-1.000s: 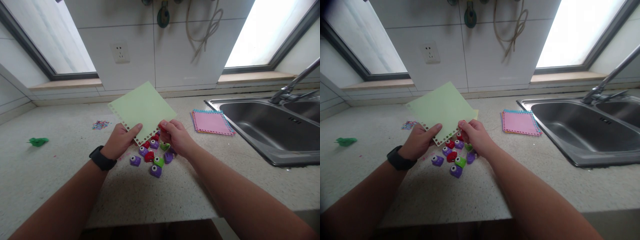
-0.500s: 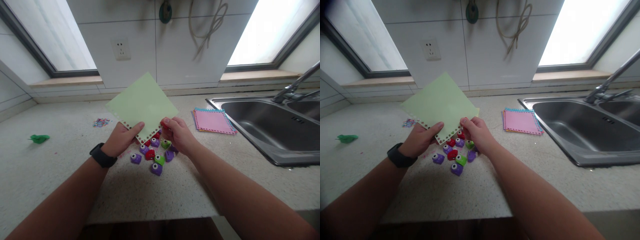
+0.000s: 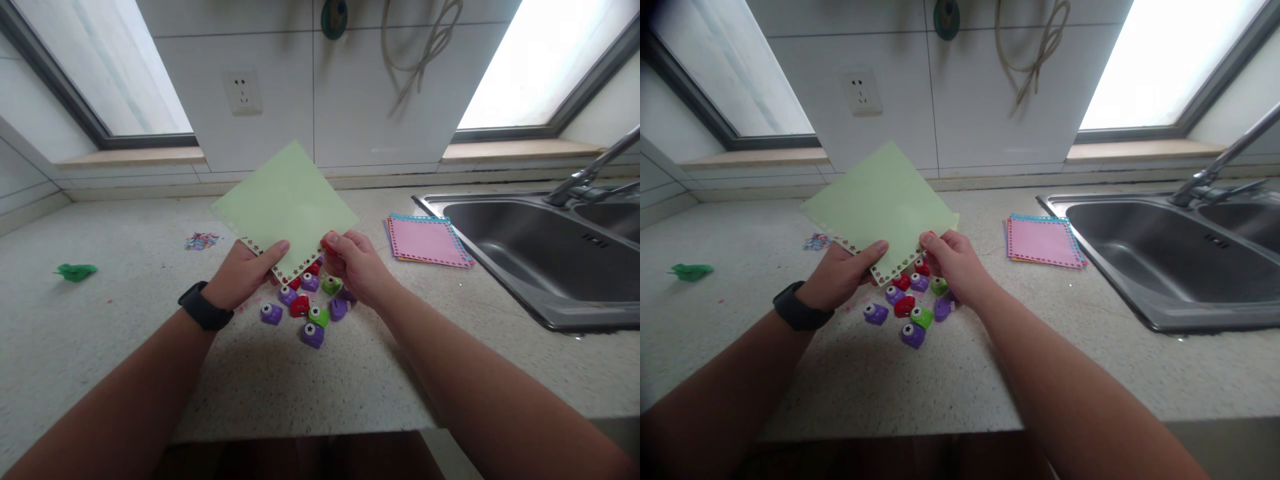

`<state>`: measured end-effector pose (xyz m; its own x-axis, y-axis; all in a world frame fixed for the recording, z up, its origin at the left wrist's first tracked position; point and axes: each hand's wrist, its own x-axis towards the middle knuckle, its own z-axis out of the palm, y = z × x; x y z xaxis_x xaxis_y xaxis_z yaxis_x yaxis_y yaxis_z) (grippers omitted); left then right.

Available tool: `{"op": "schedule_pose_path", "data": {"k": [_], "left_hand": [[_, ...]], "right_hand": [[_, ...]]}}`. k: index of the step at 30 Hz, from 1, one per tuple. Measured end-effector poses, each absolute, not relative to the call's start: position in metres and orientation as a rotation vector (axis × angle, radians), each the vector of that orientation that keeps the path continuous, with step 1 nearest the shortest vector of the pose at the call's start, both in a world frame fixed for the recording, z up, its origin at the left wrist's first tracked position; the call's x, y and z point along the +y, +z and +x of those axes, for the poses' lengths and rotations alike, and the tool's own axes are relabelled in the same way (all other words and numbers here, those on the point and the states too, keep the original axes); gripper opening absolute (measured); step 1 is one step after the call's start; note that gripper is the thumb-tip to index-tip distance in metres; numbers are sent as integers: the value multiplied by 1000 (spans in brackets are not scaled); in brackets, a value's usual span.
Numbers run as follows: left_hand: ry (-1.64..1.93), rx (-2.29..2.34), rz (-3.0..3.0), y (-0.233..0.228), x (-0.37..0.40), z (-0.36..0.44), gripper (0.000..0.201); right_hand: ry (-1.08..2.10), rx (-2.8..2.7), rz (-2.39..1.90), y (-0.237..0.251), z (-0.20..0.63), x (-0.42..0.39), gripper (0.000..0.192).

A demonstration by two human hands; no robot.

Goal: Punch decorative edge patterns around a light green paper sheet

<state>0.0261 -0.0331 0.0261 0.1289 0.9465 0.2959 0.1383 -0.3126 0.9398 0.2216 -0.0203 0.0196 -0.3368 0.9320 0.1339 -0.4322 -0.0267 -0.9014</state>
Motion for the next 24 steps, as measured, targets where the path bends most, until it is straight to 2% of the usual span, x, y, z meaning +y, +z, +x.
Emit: {"op": "schedule_pose_path", "data": {"k": [24], "left_hand": [[1261, 1107, 1620, 25, -32, 25, 36]], "right_hand": [[1541, -1212, -637, 16, 222, -19, 32]]}}
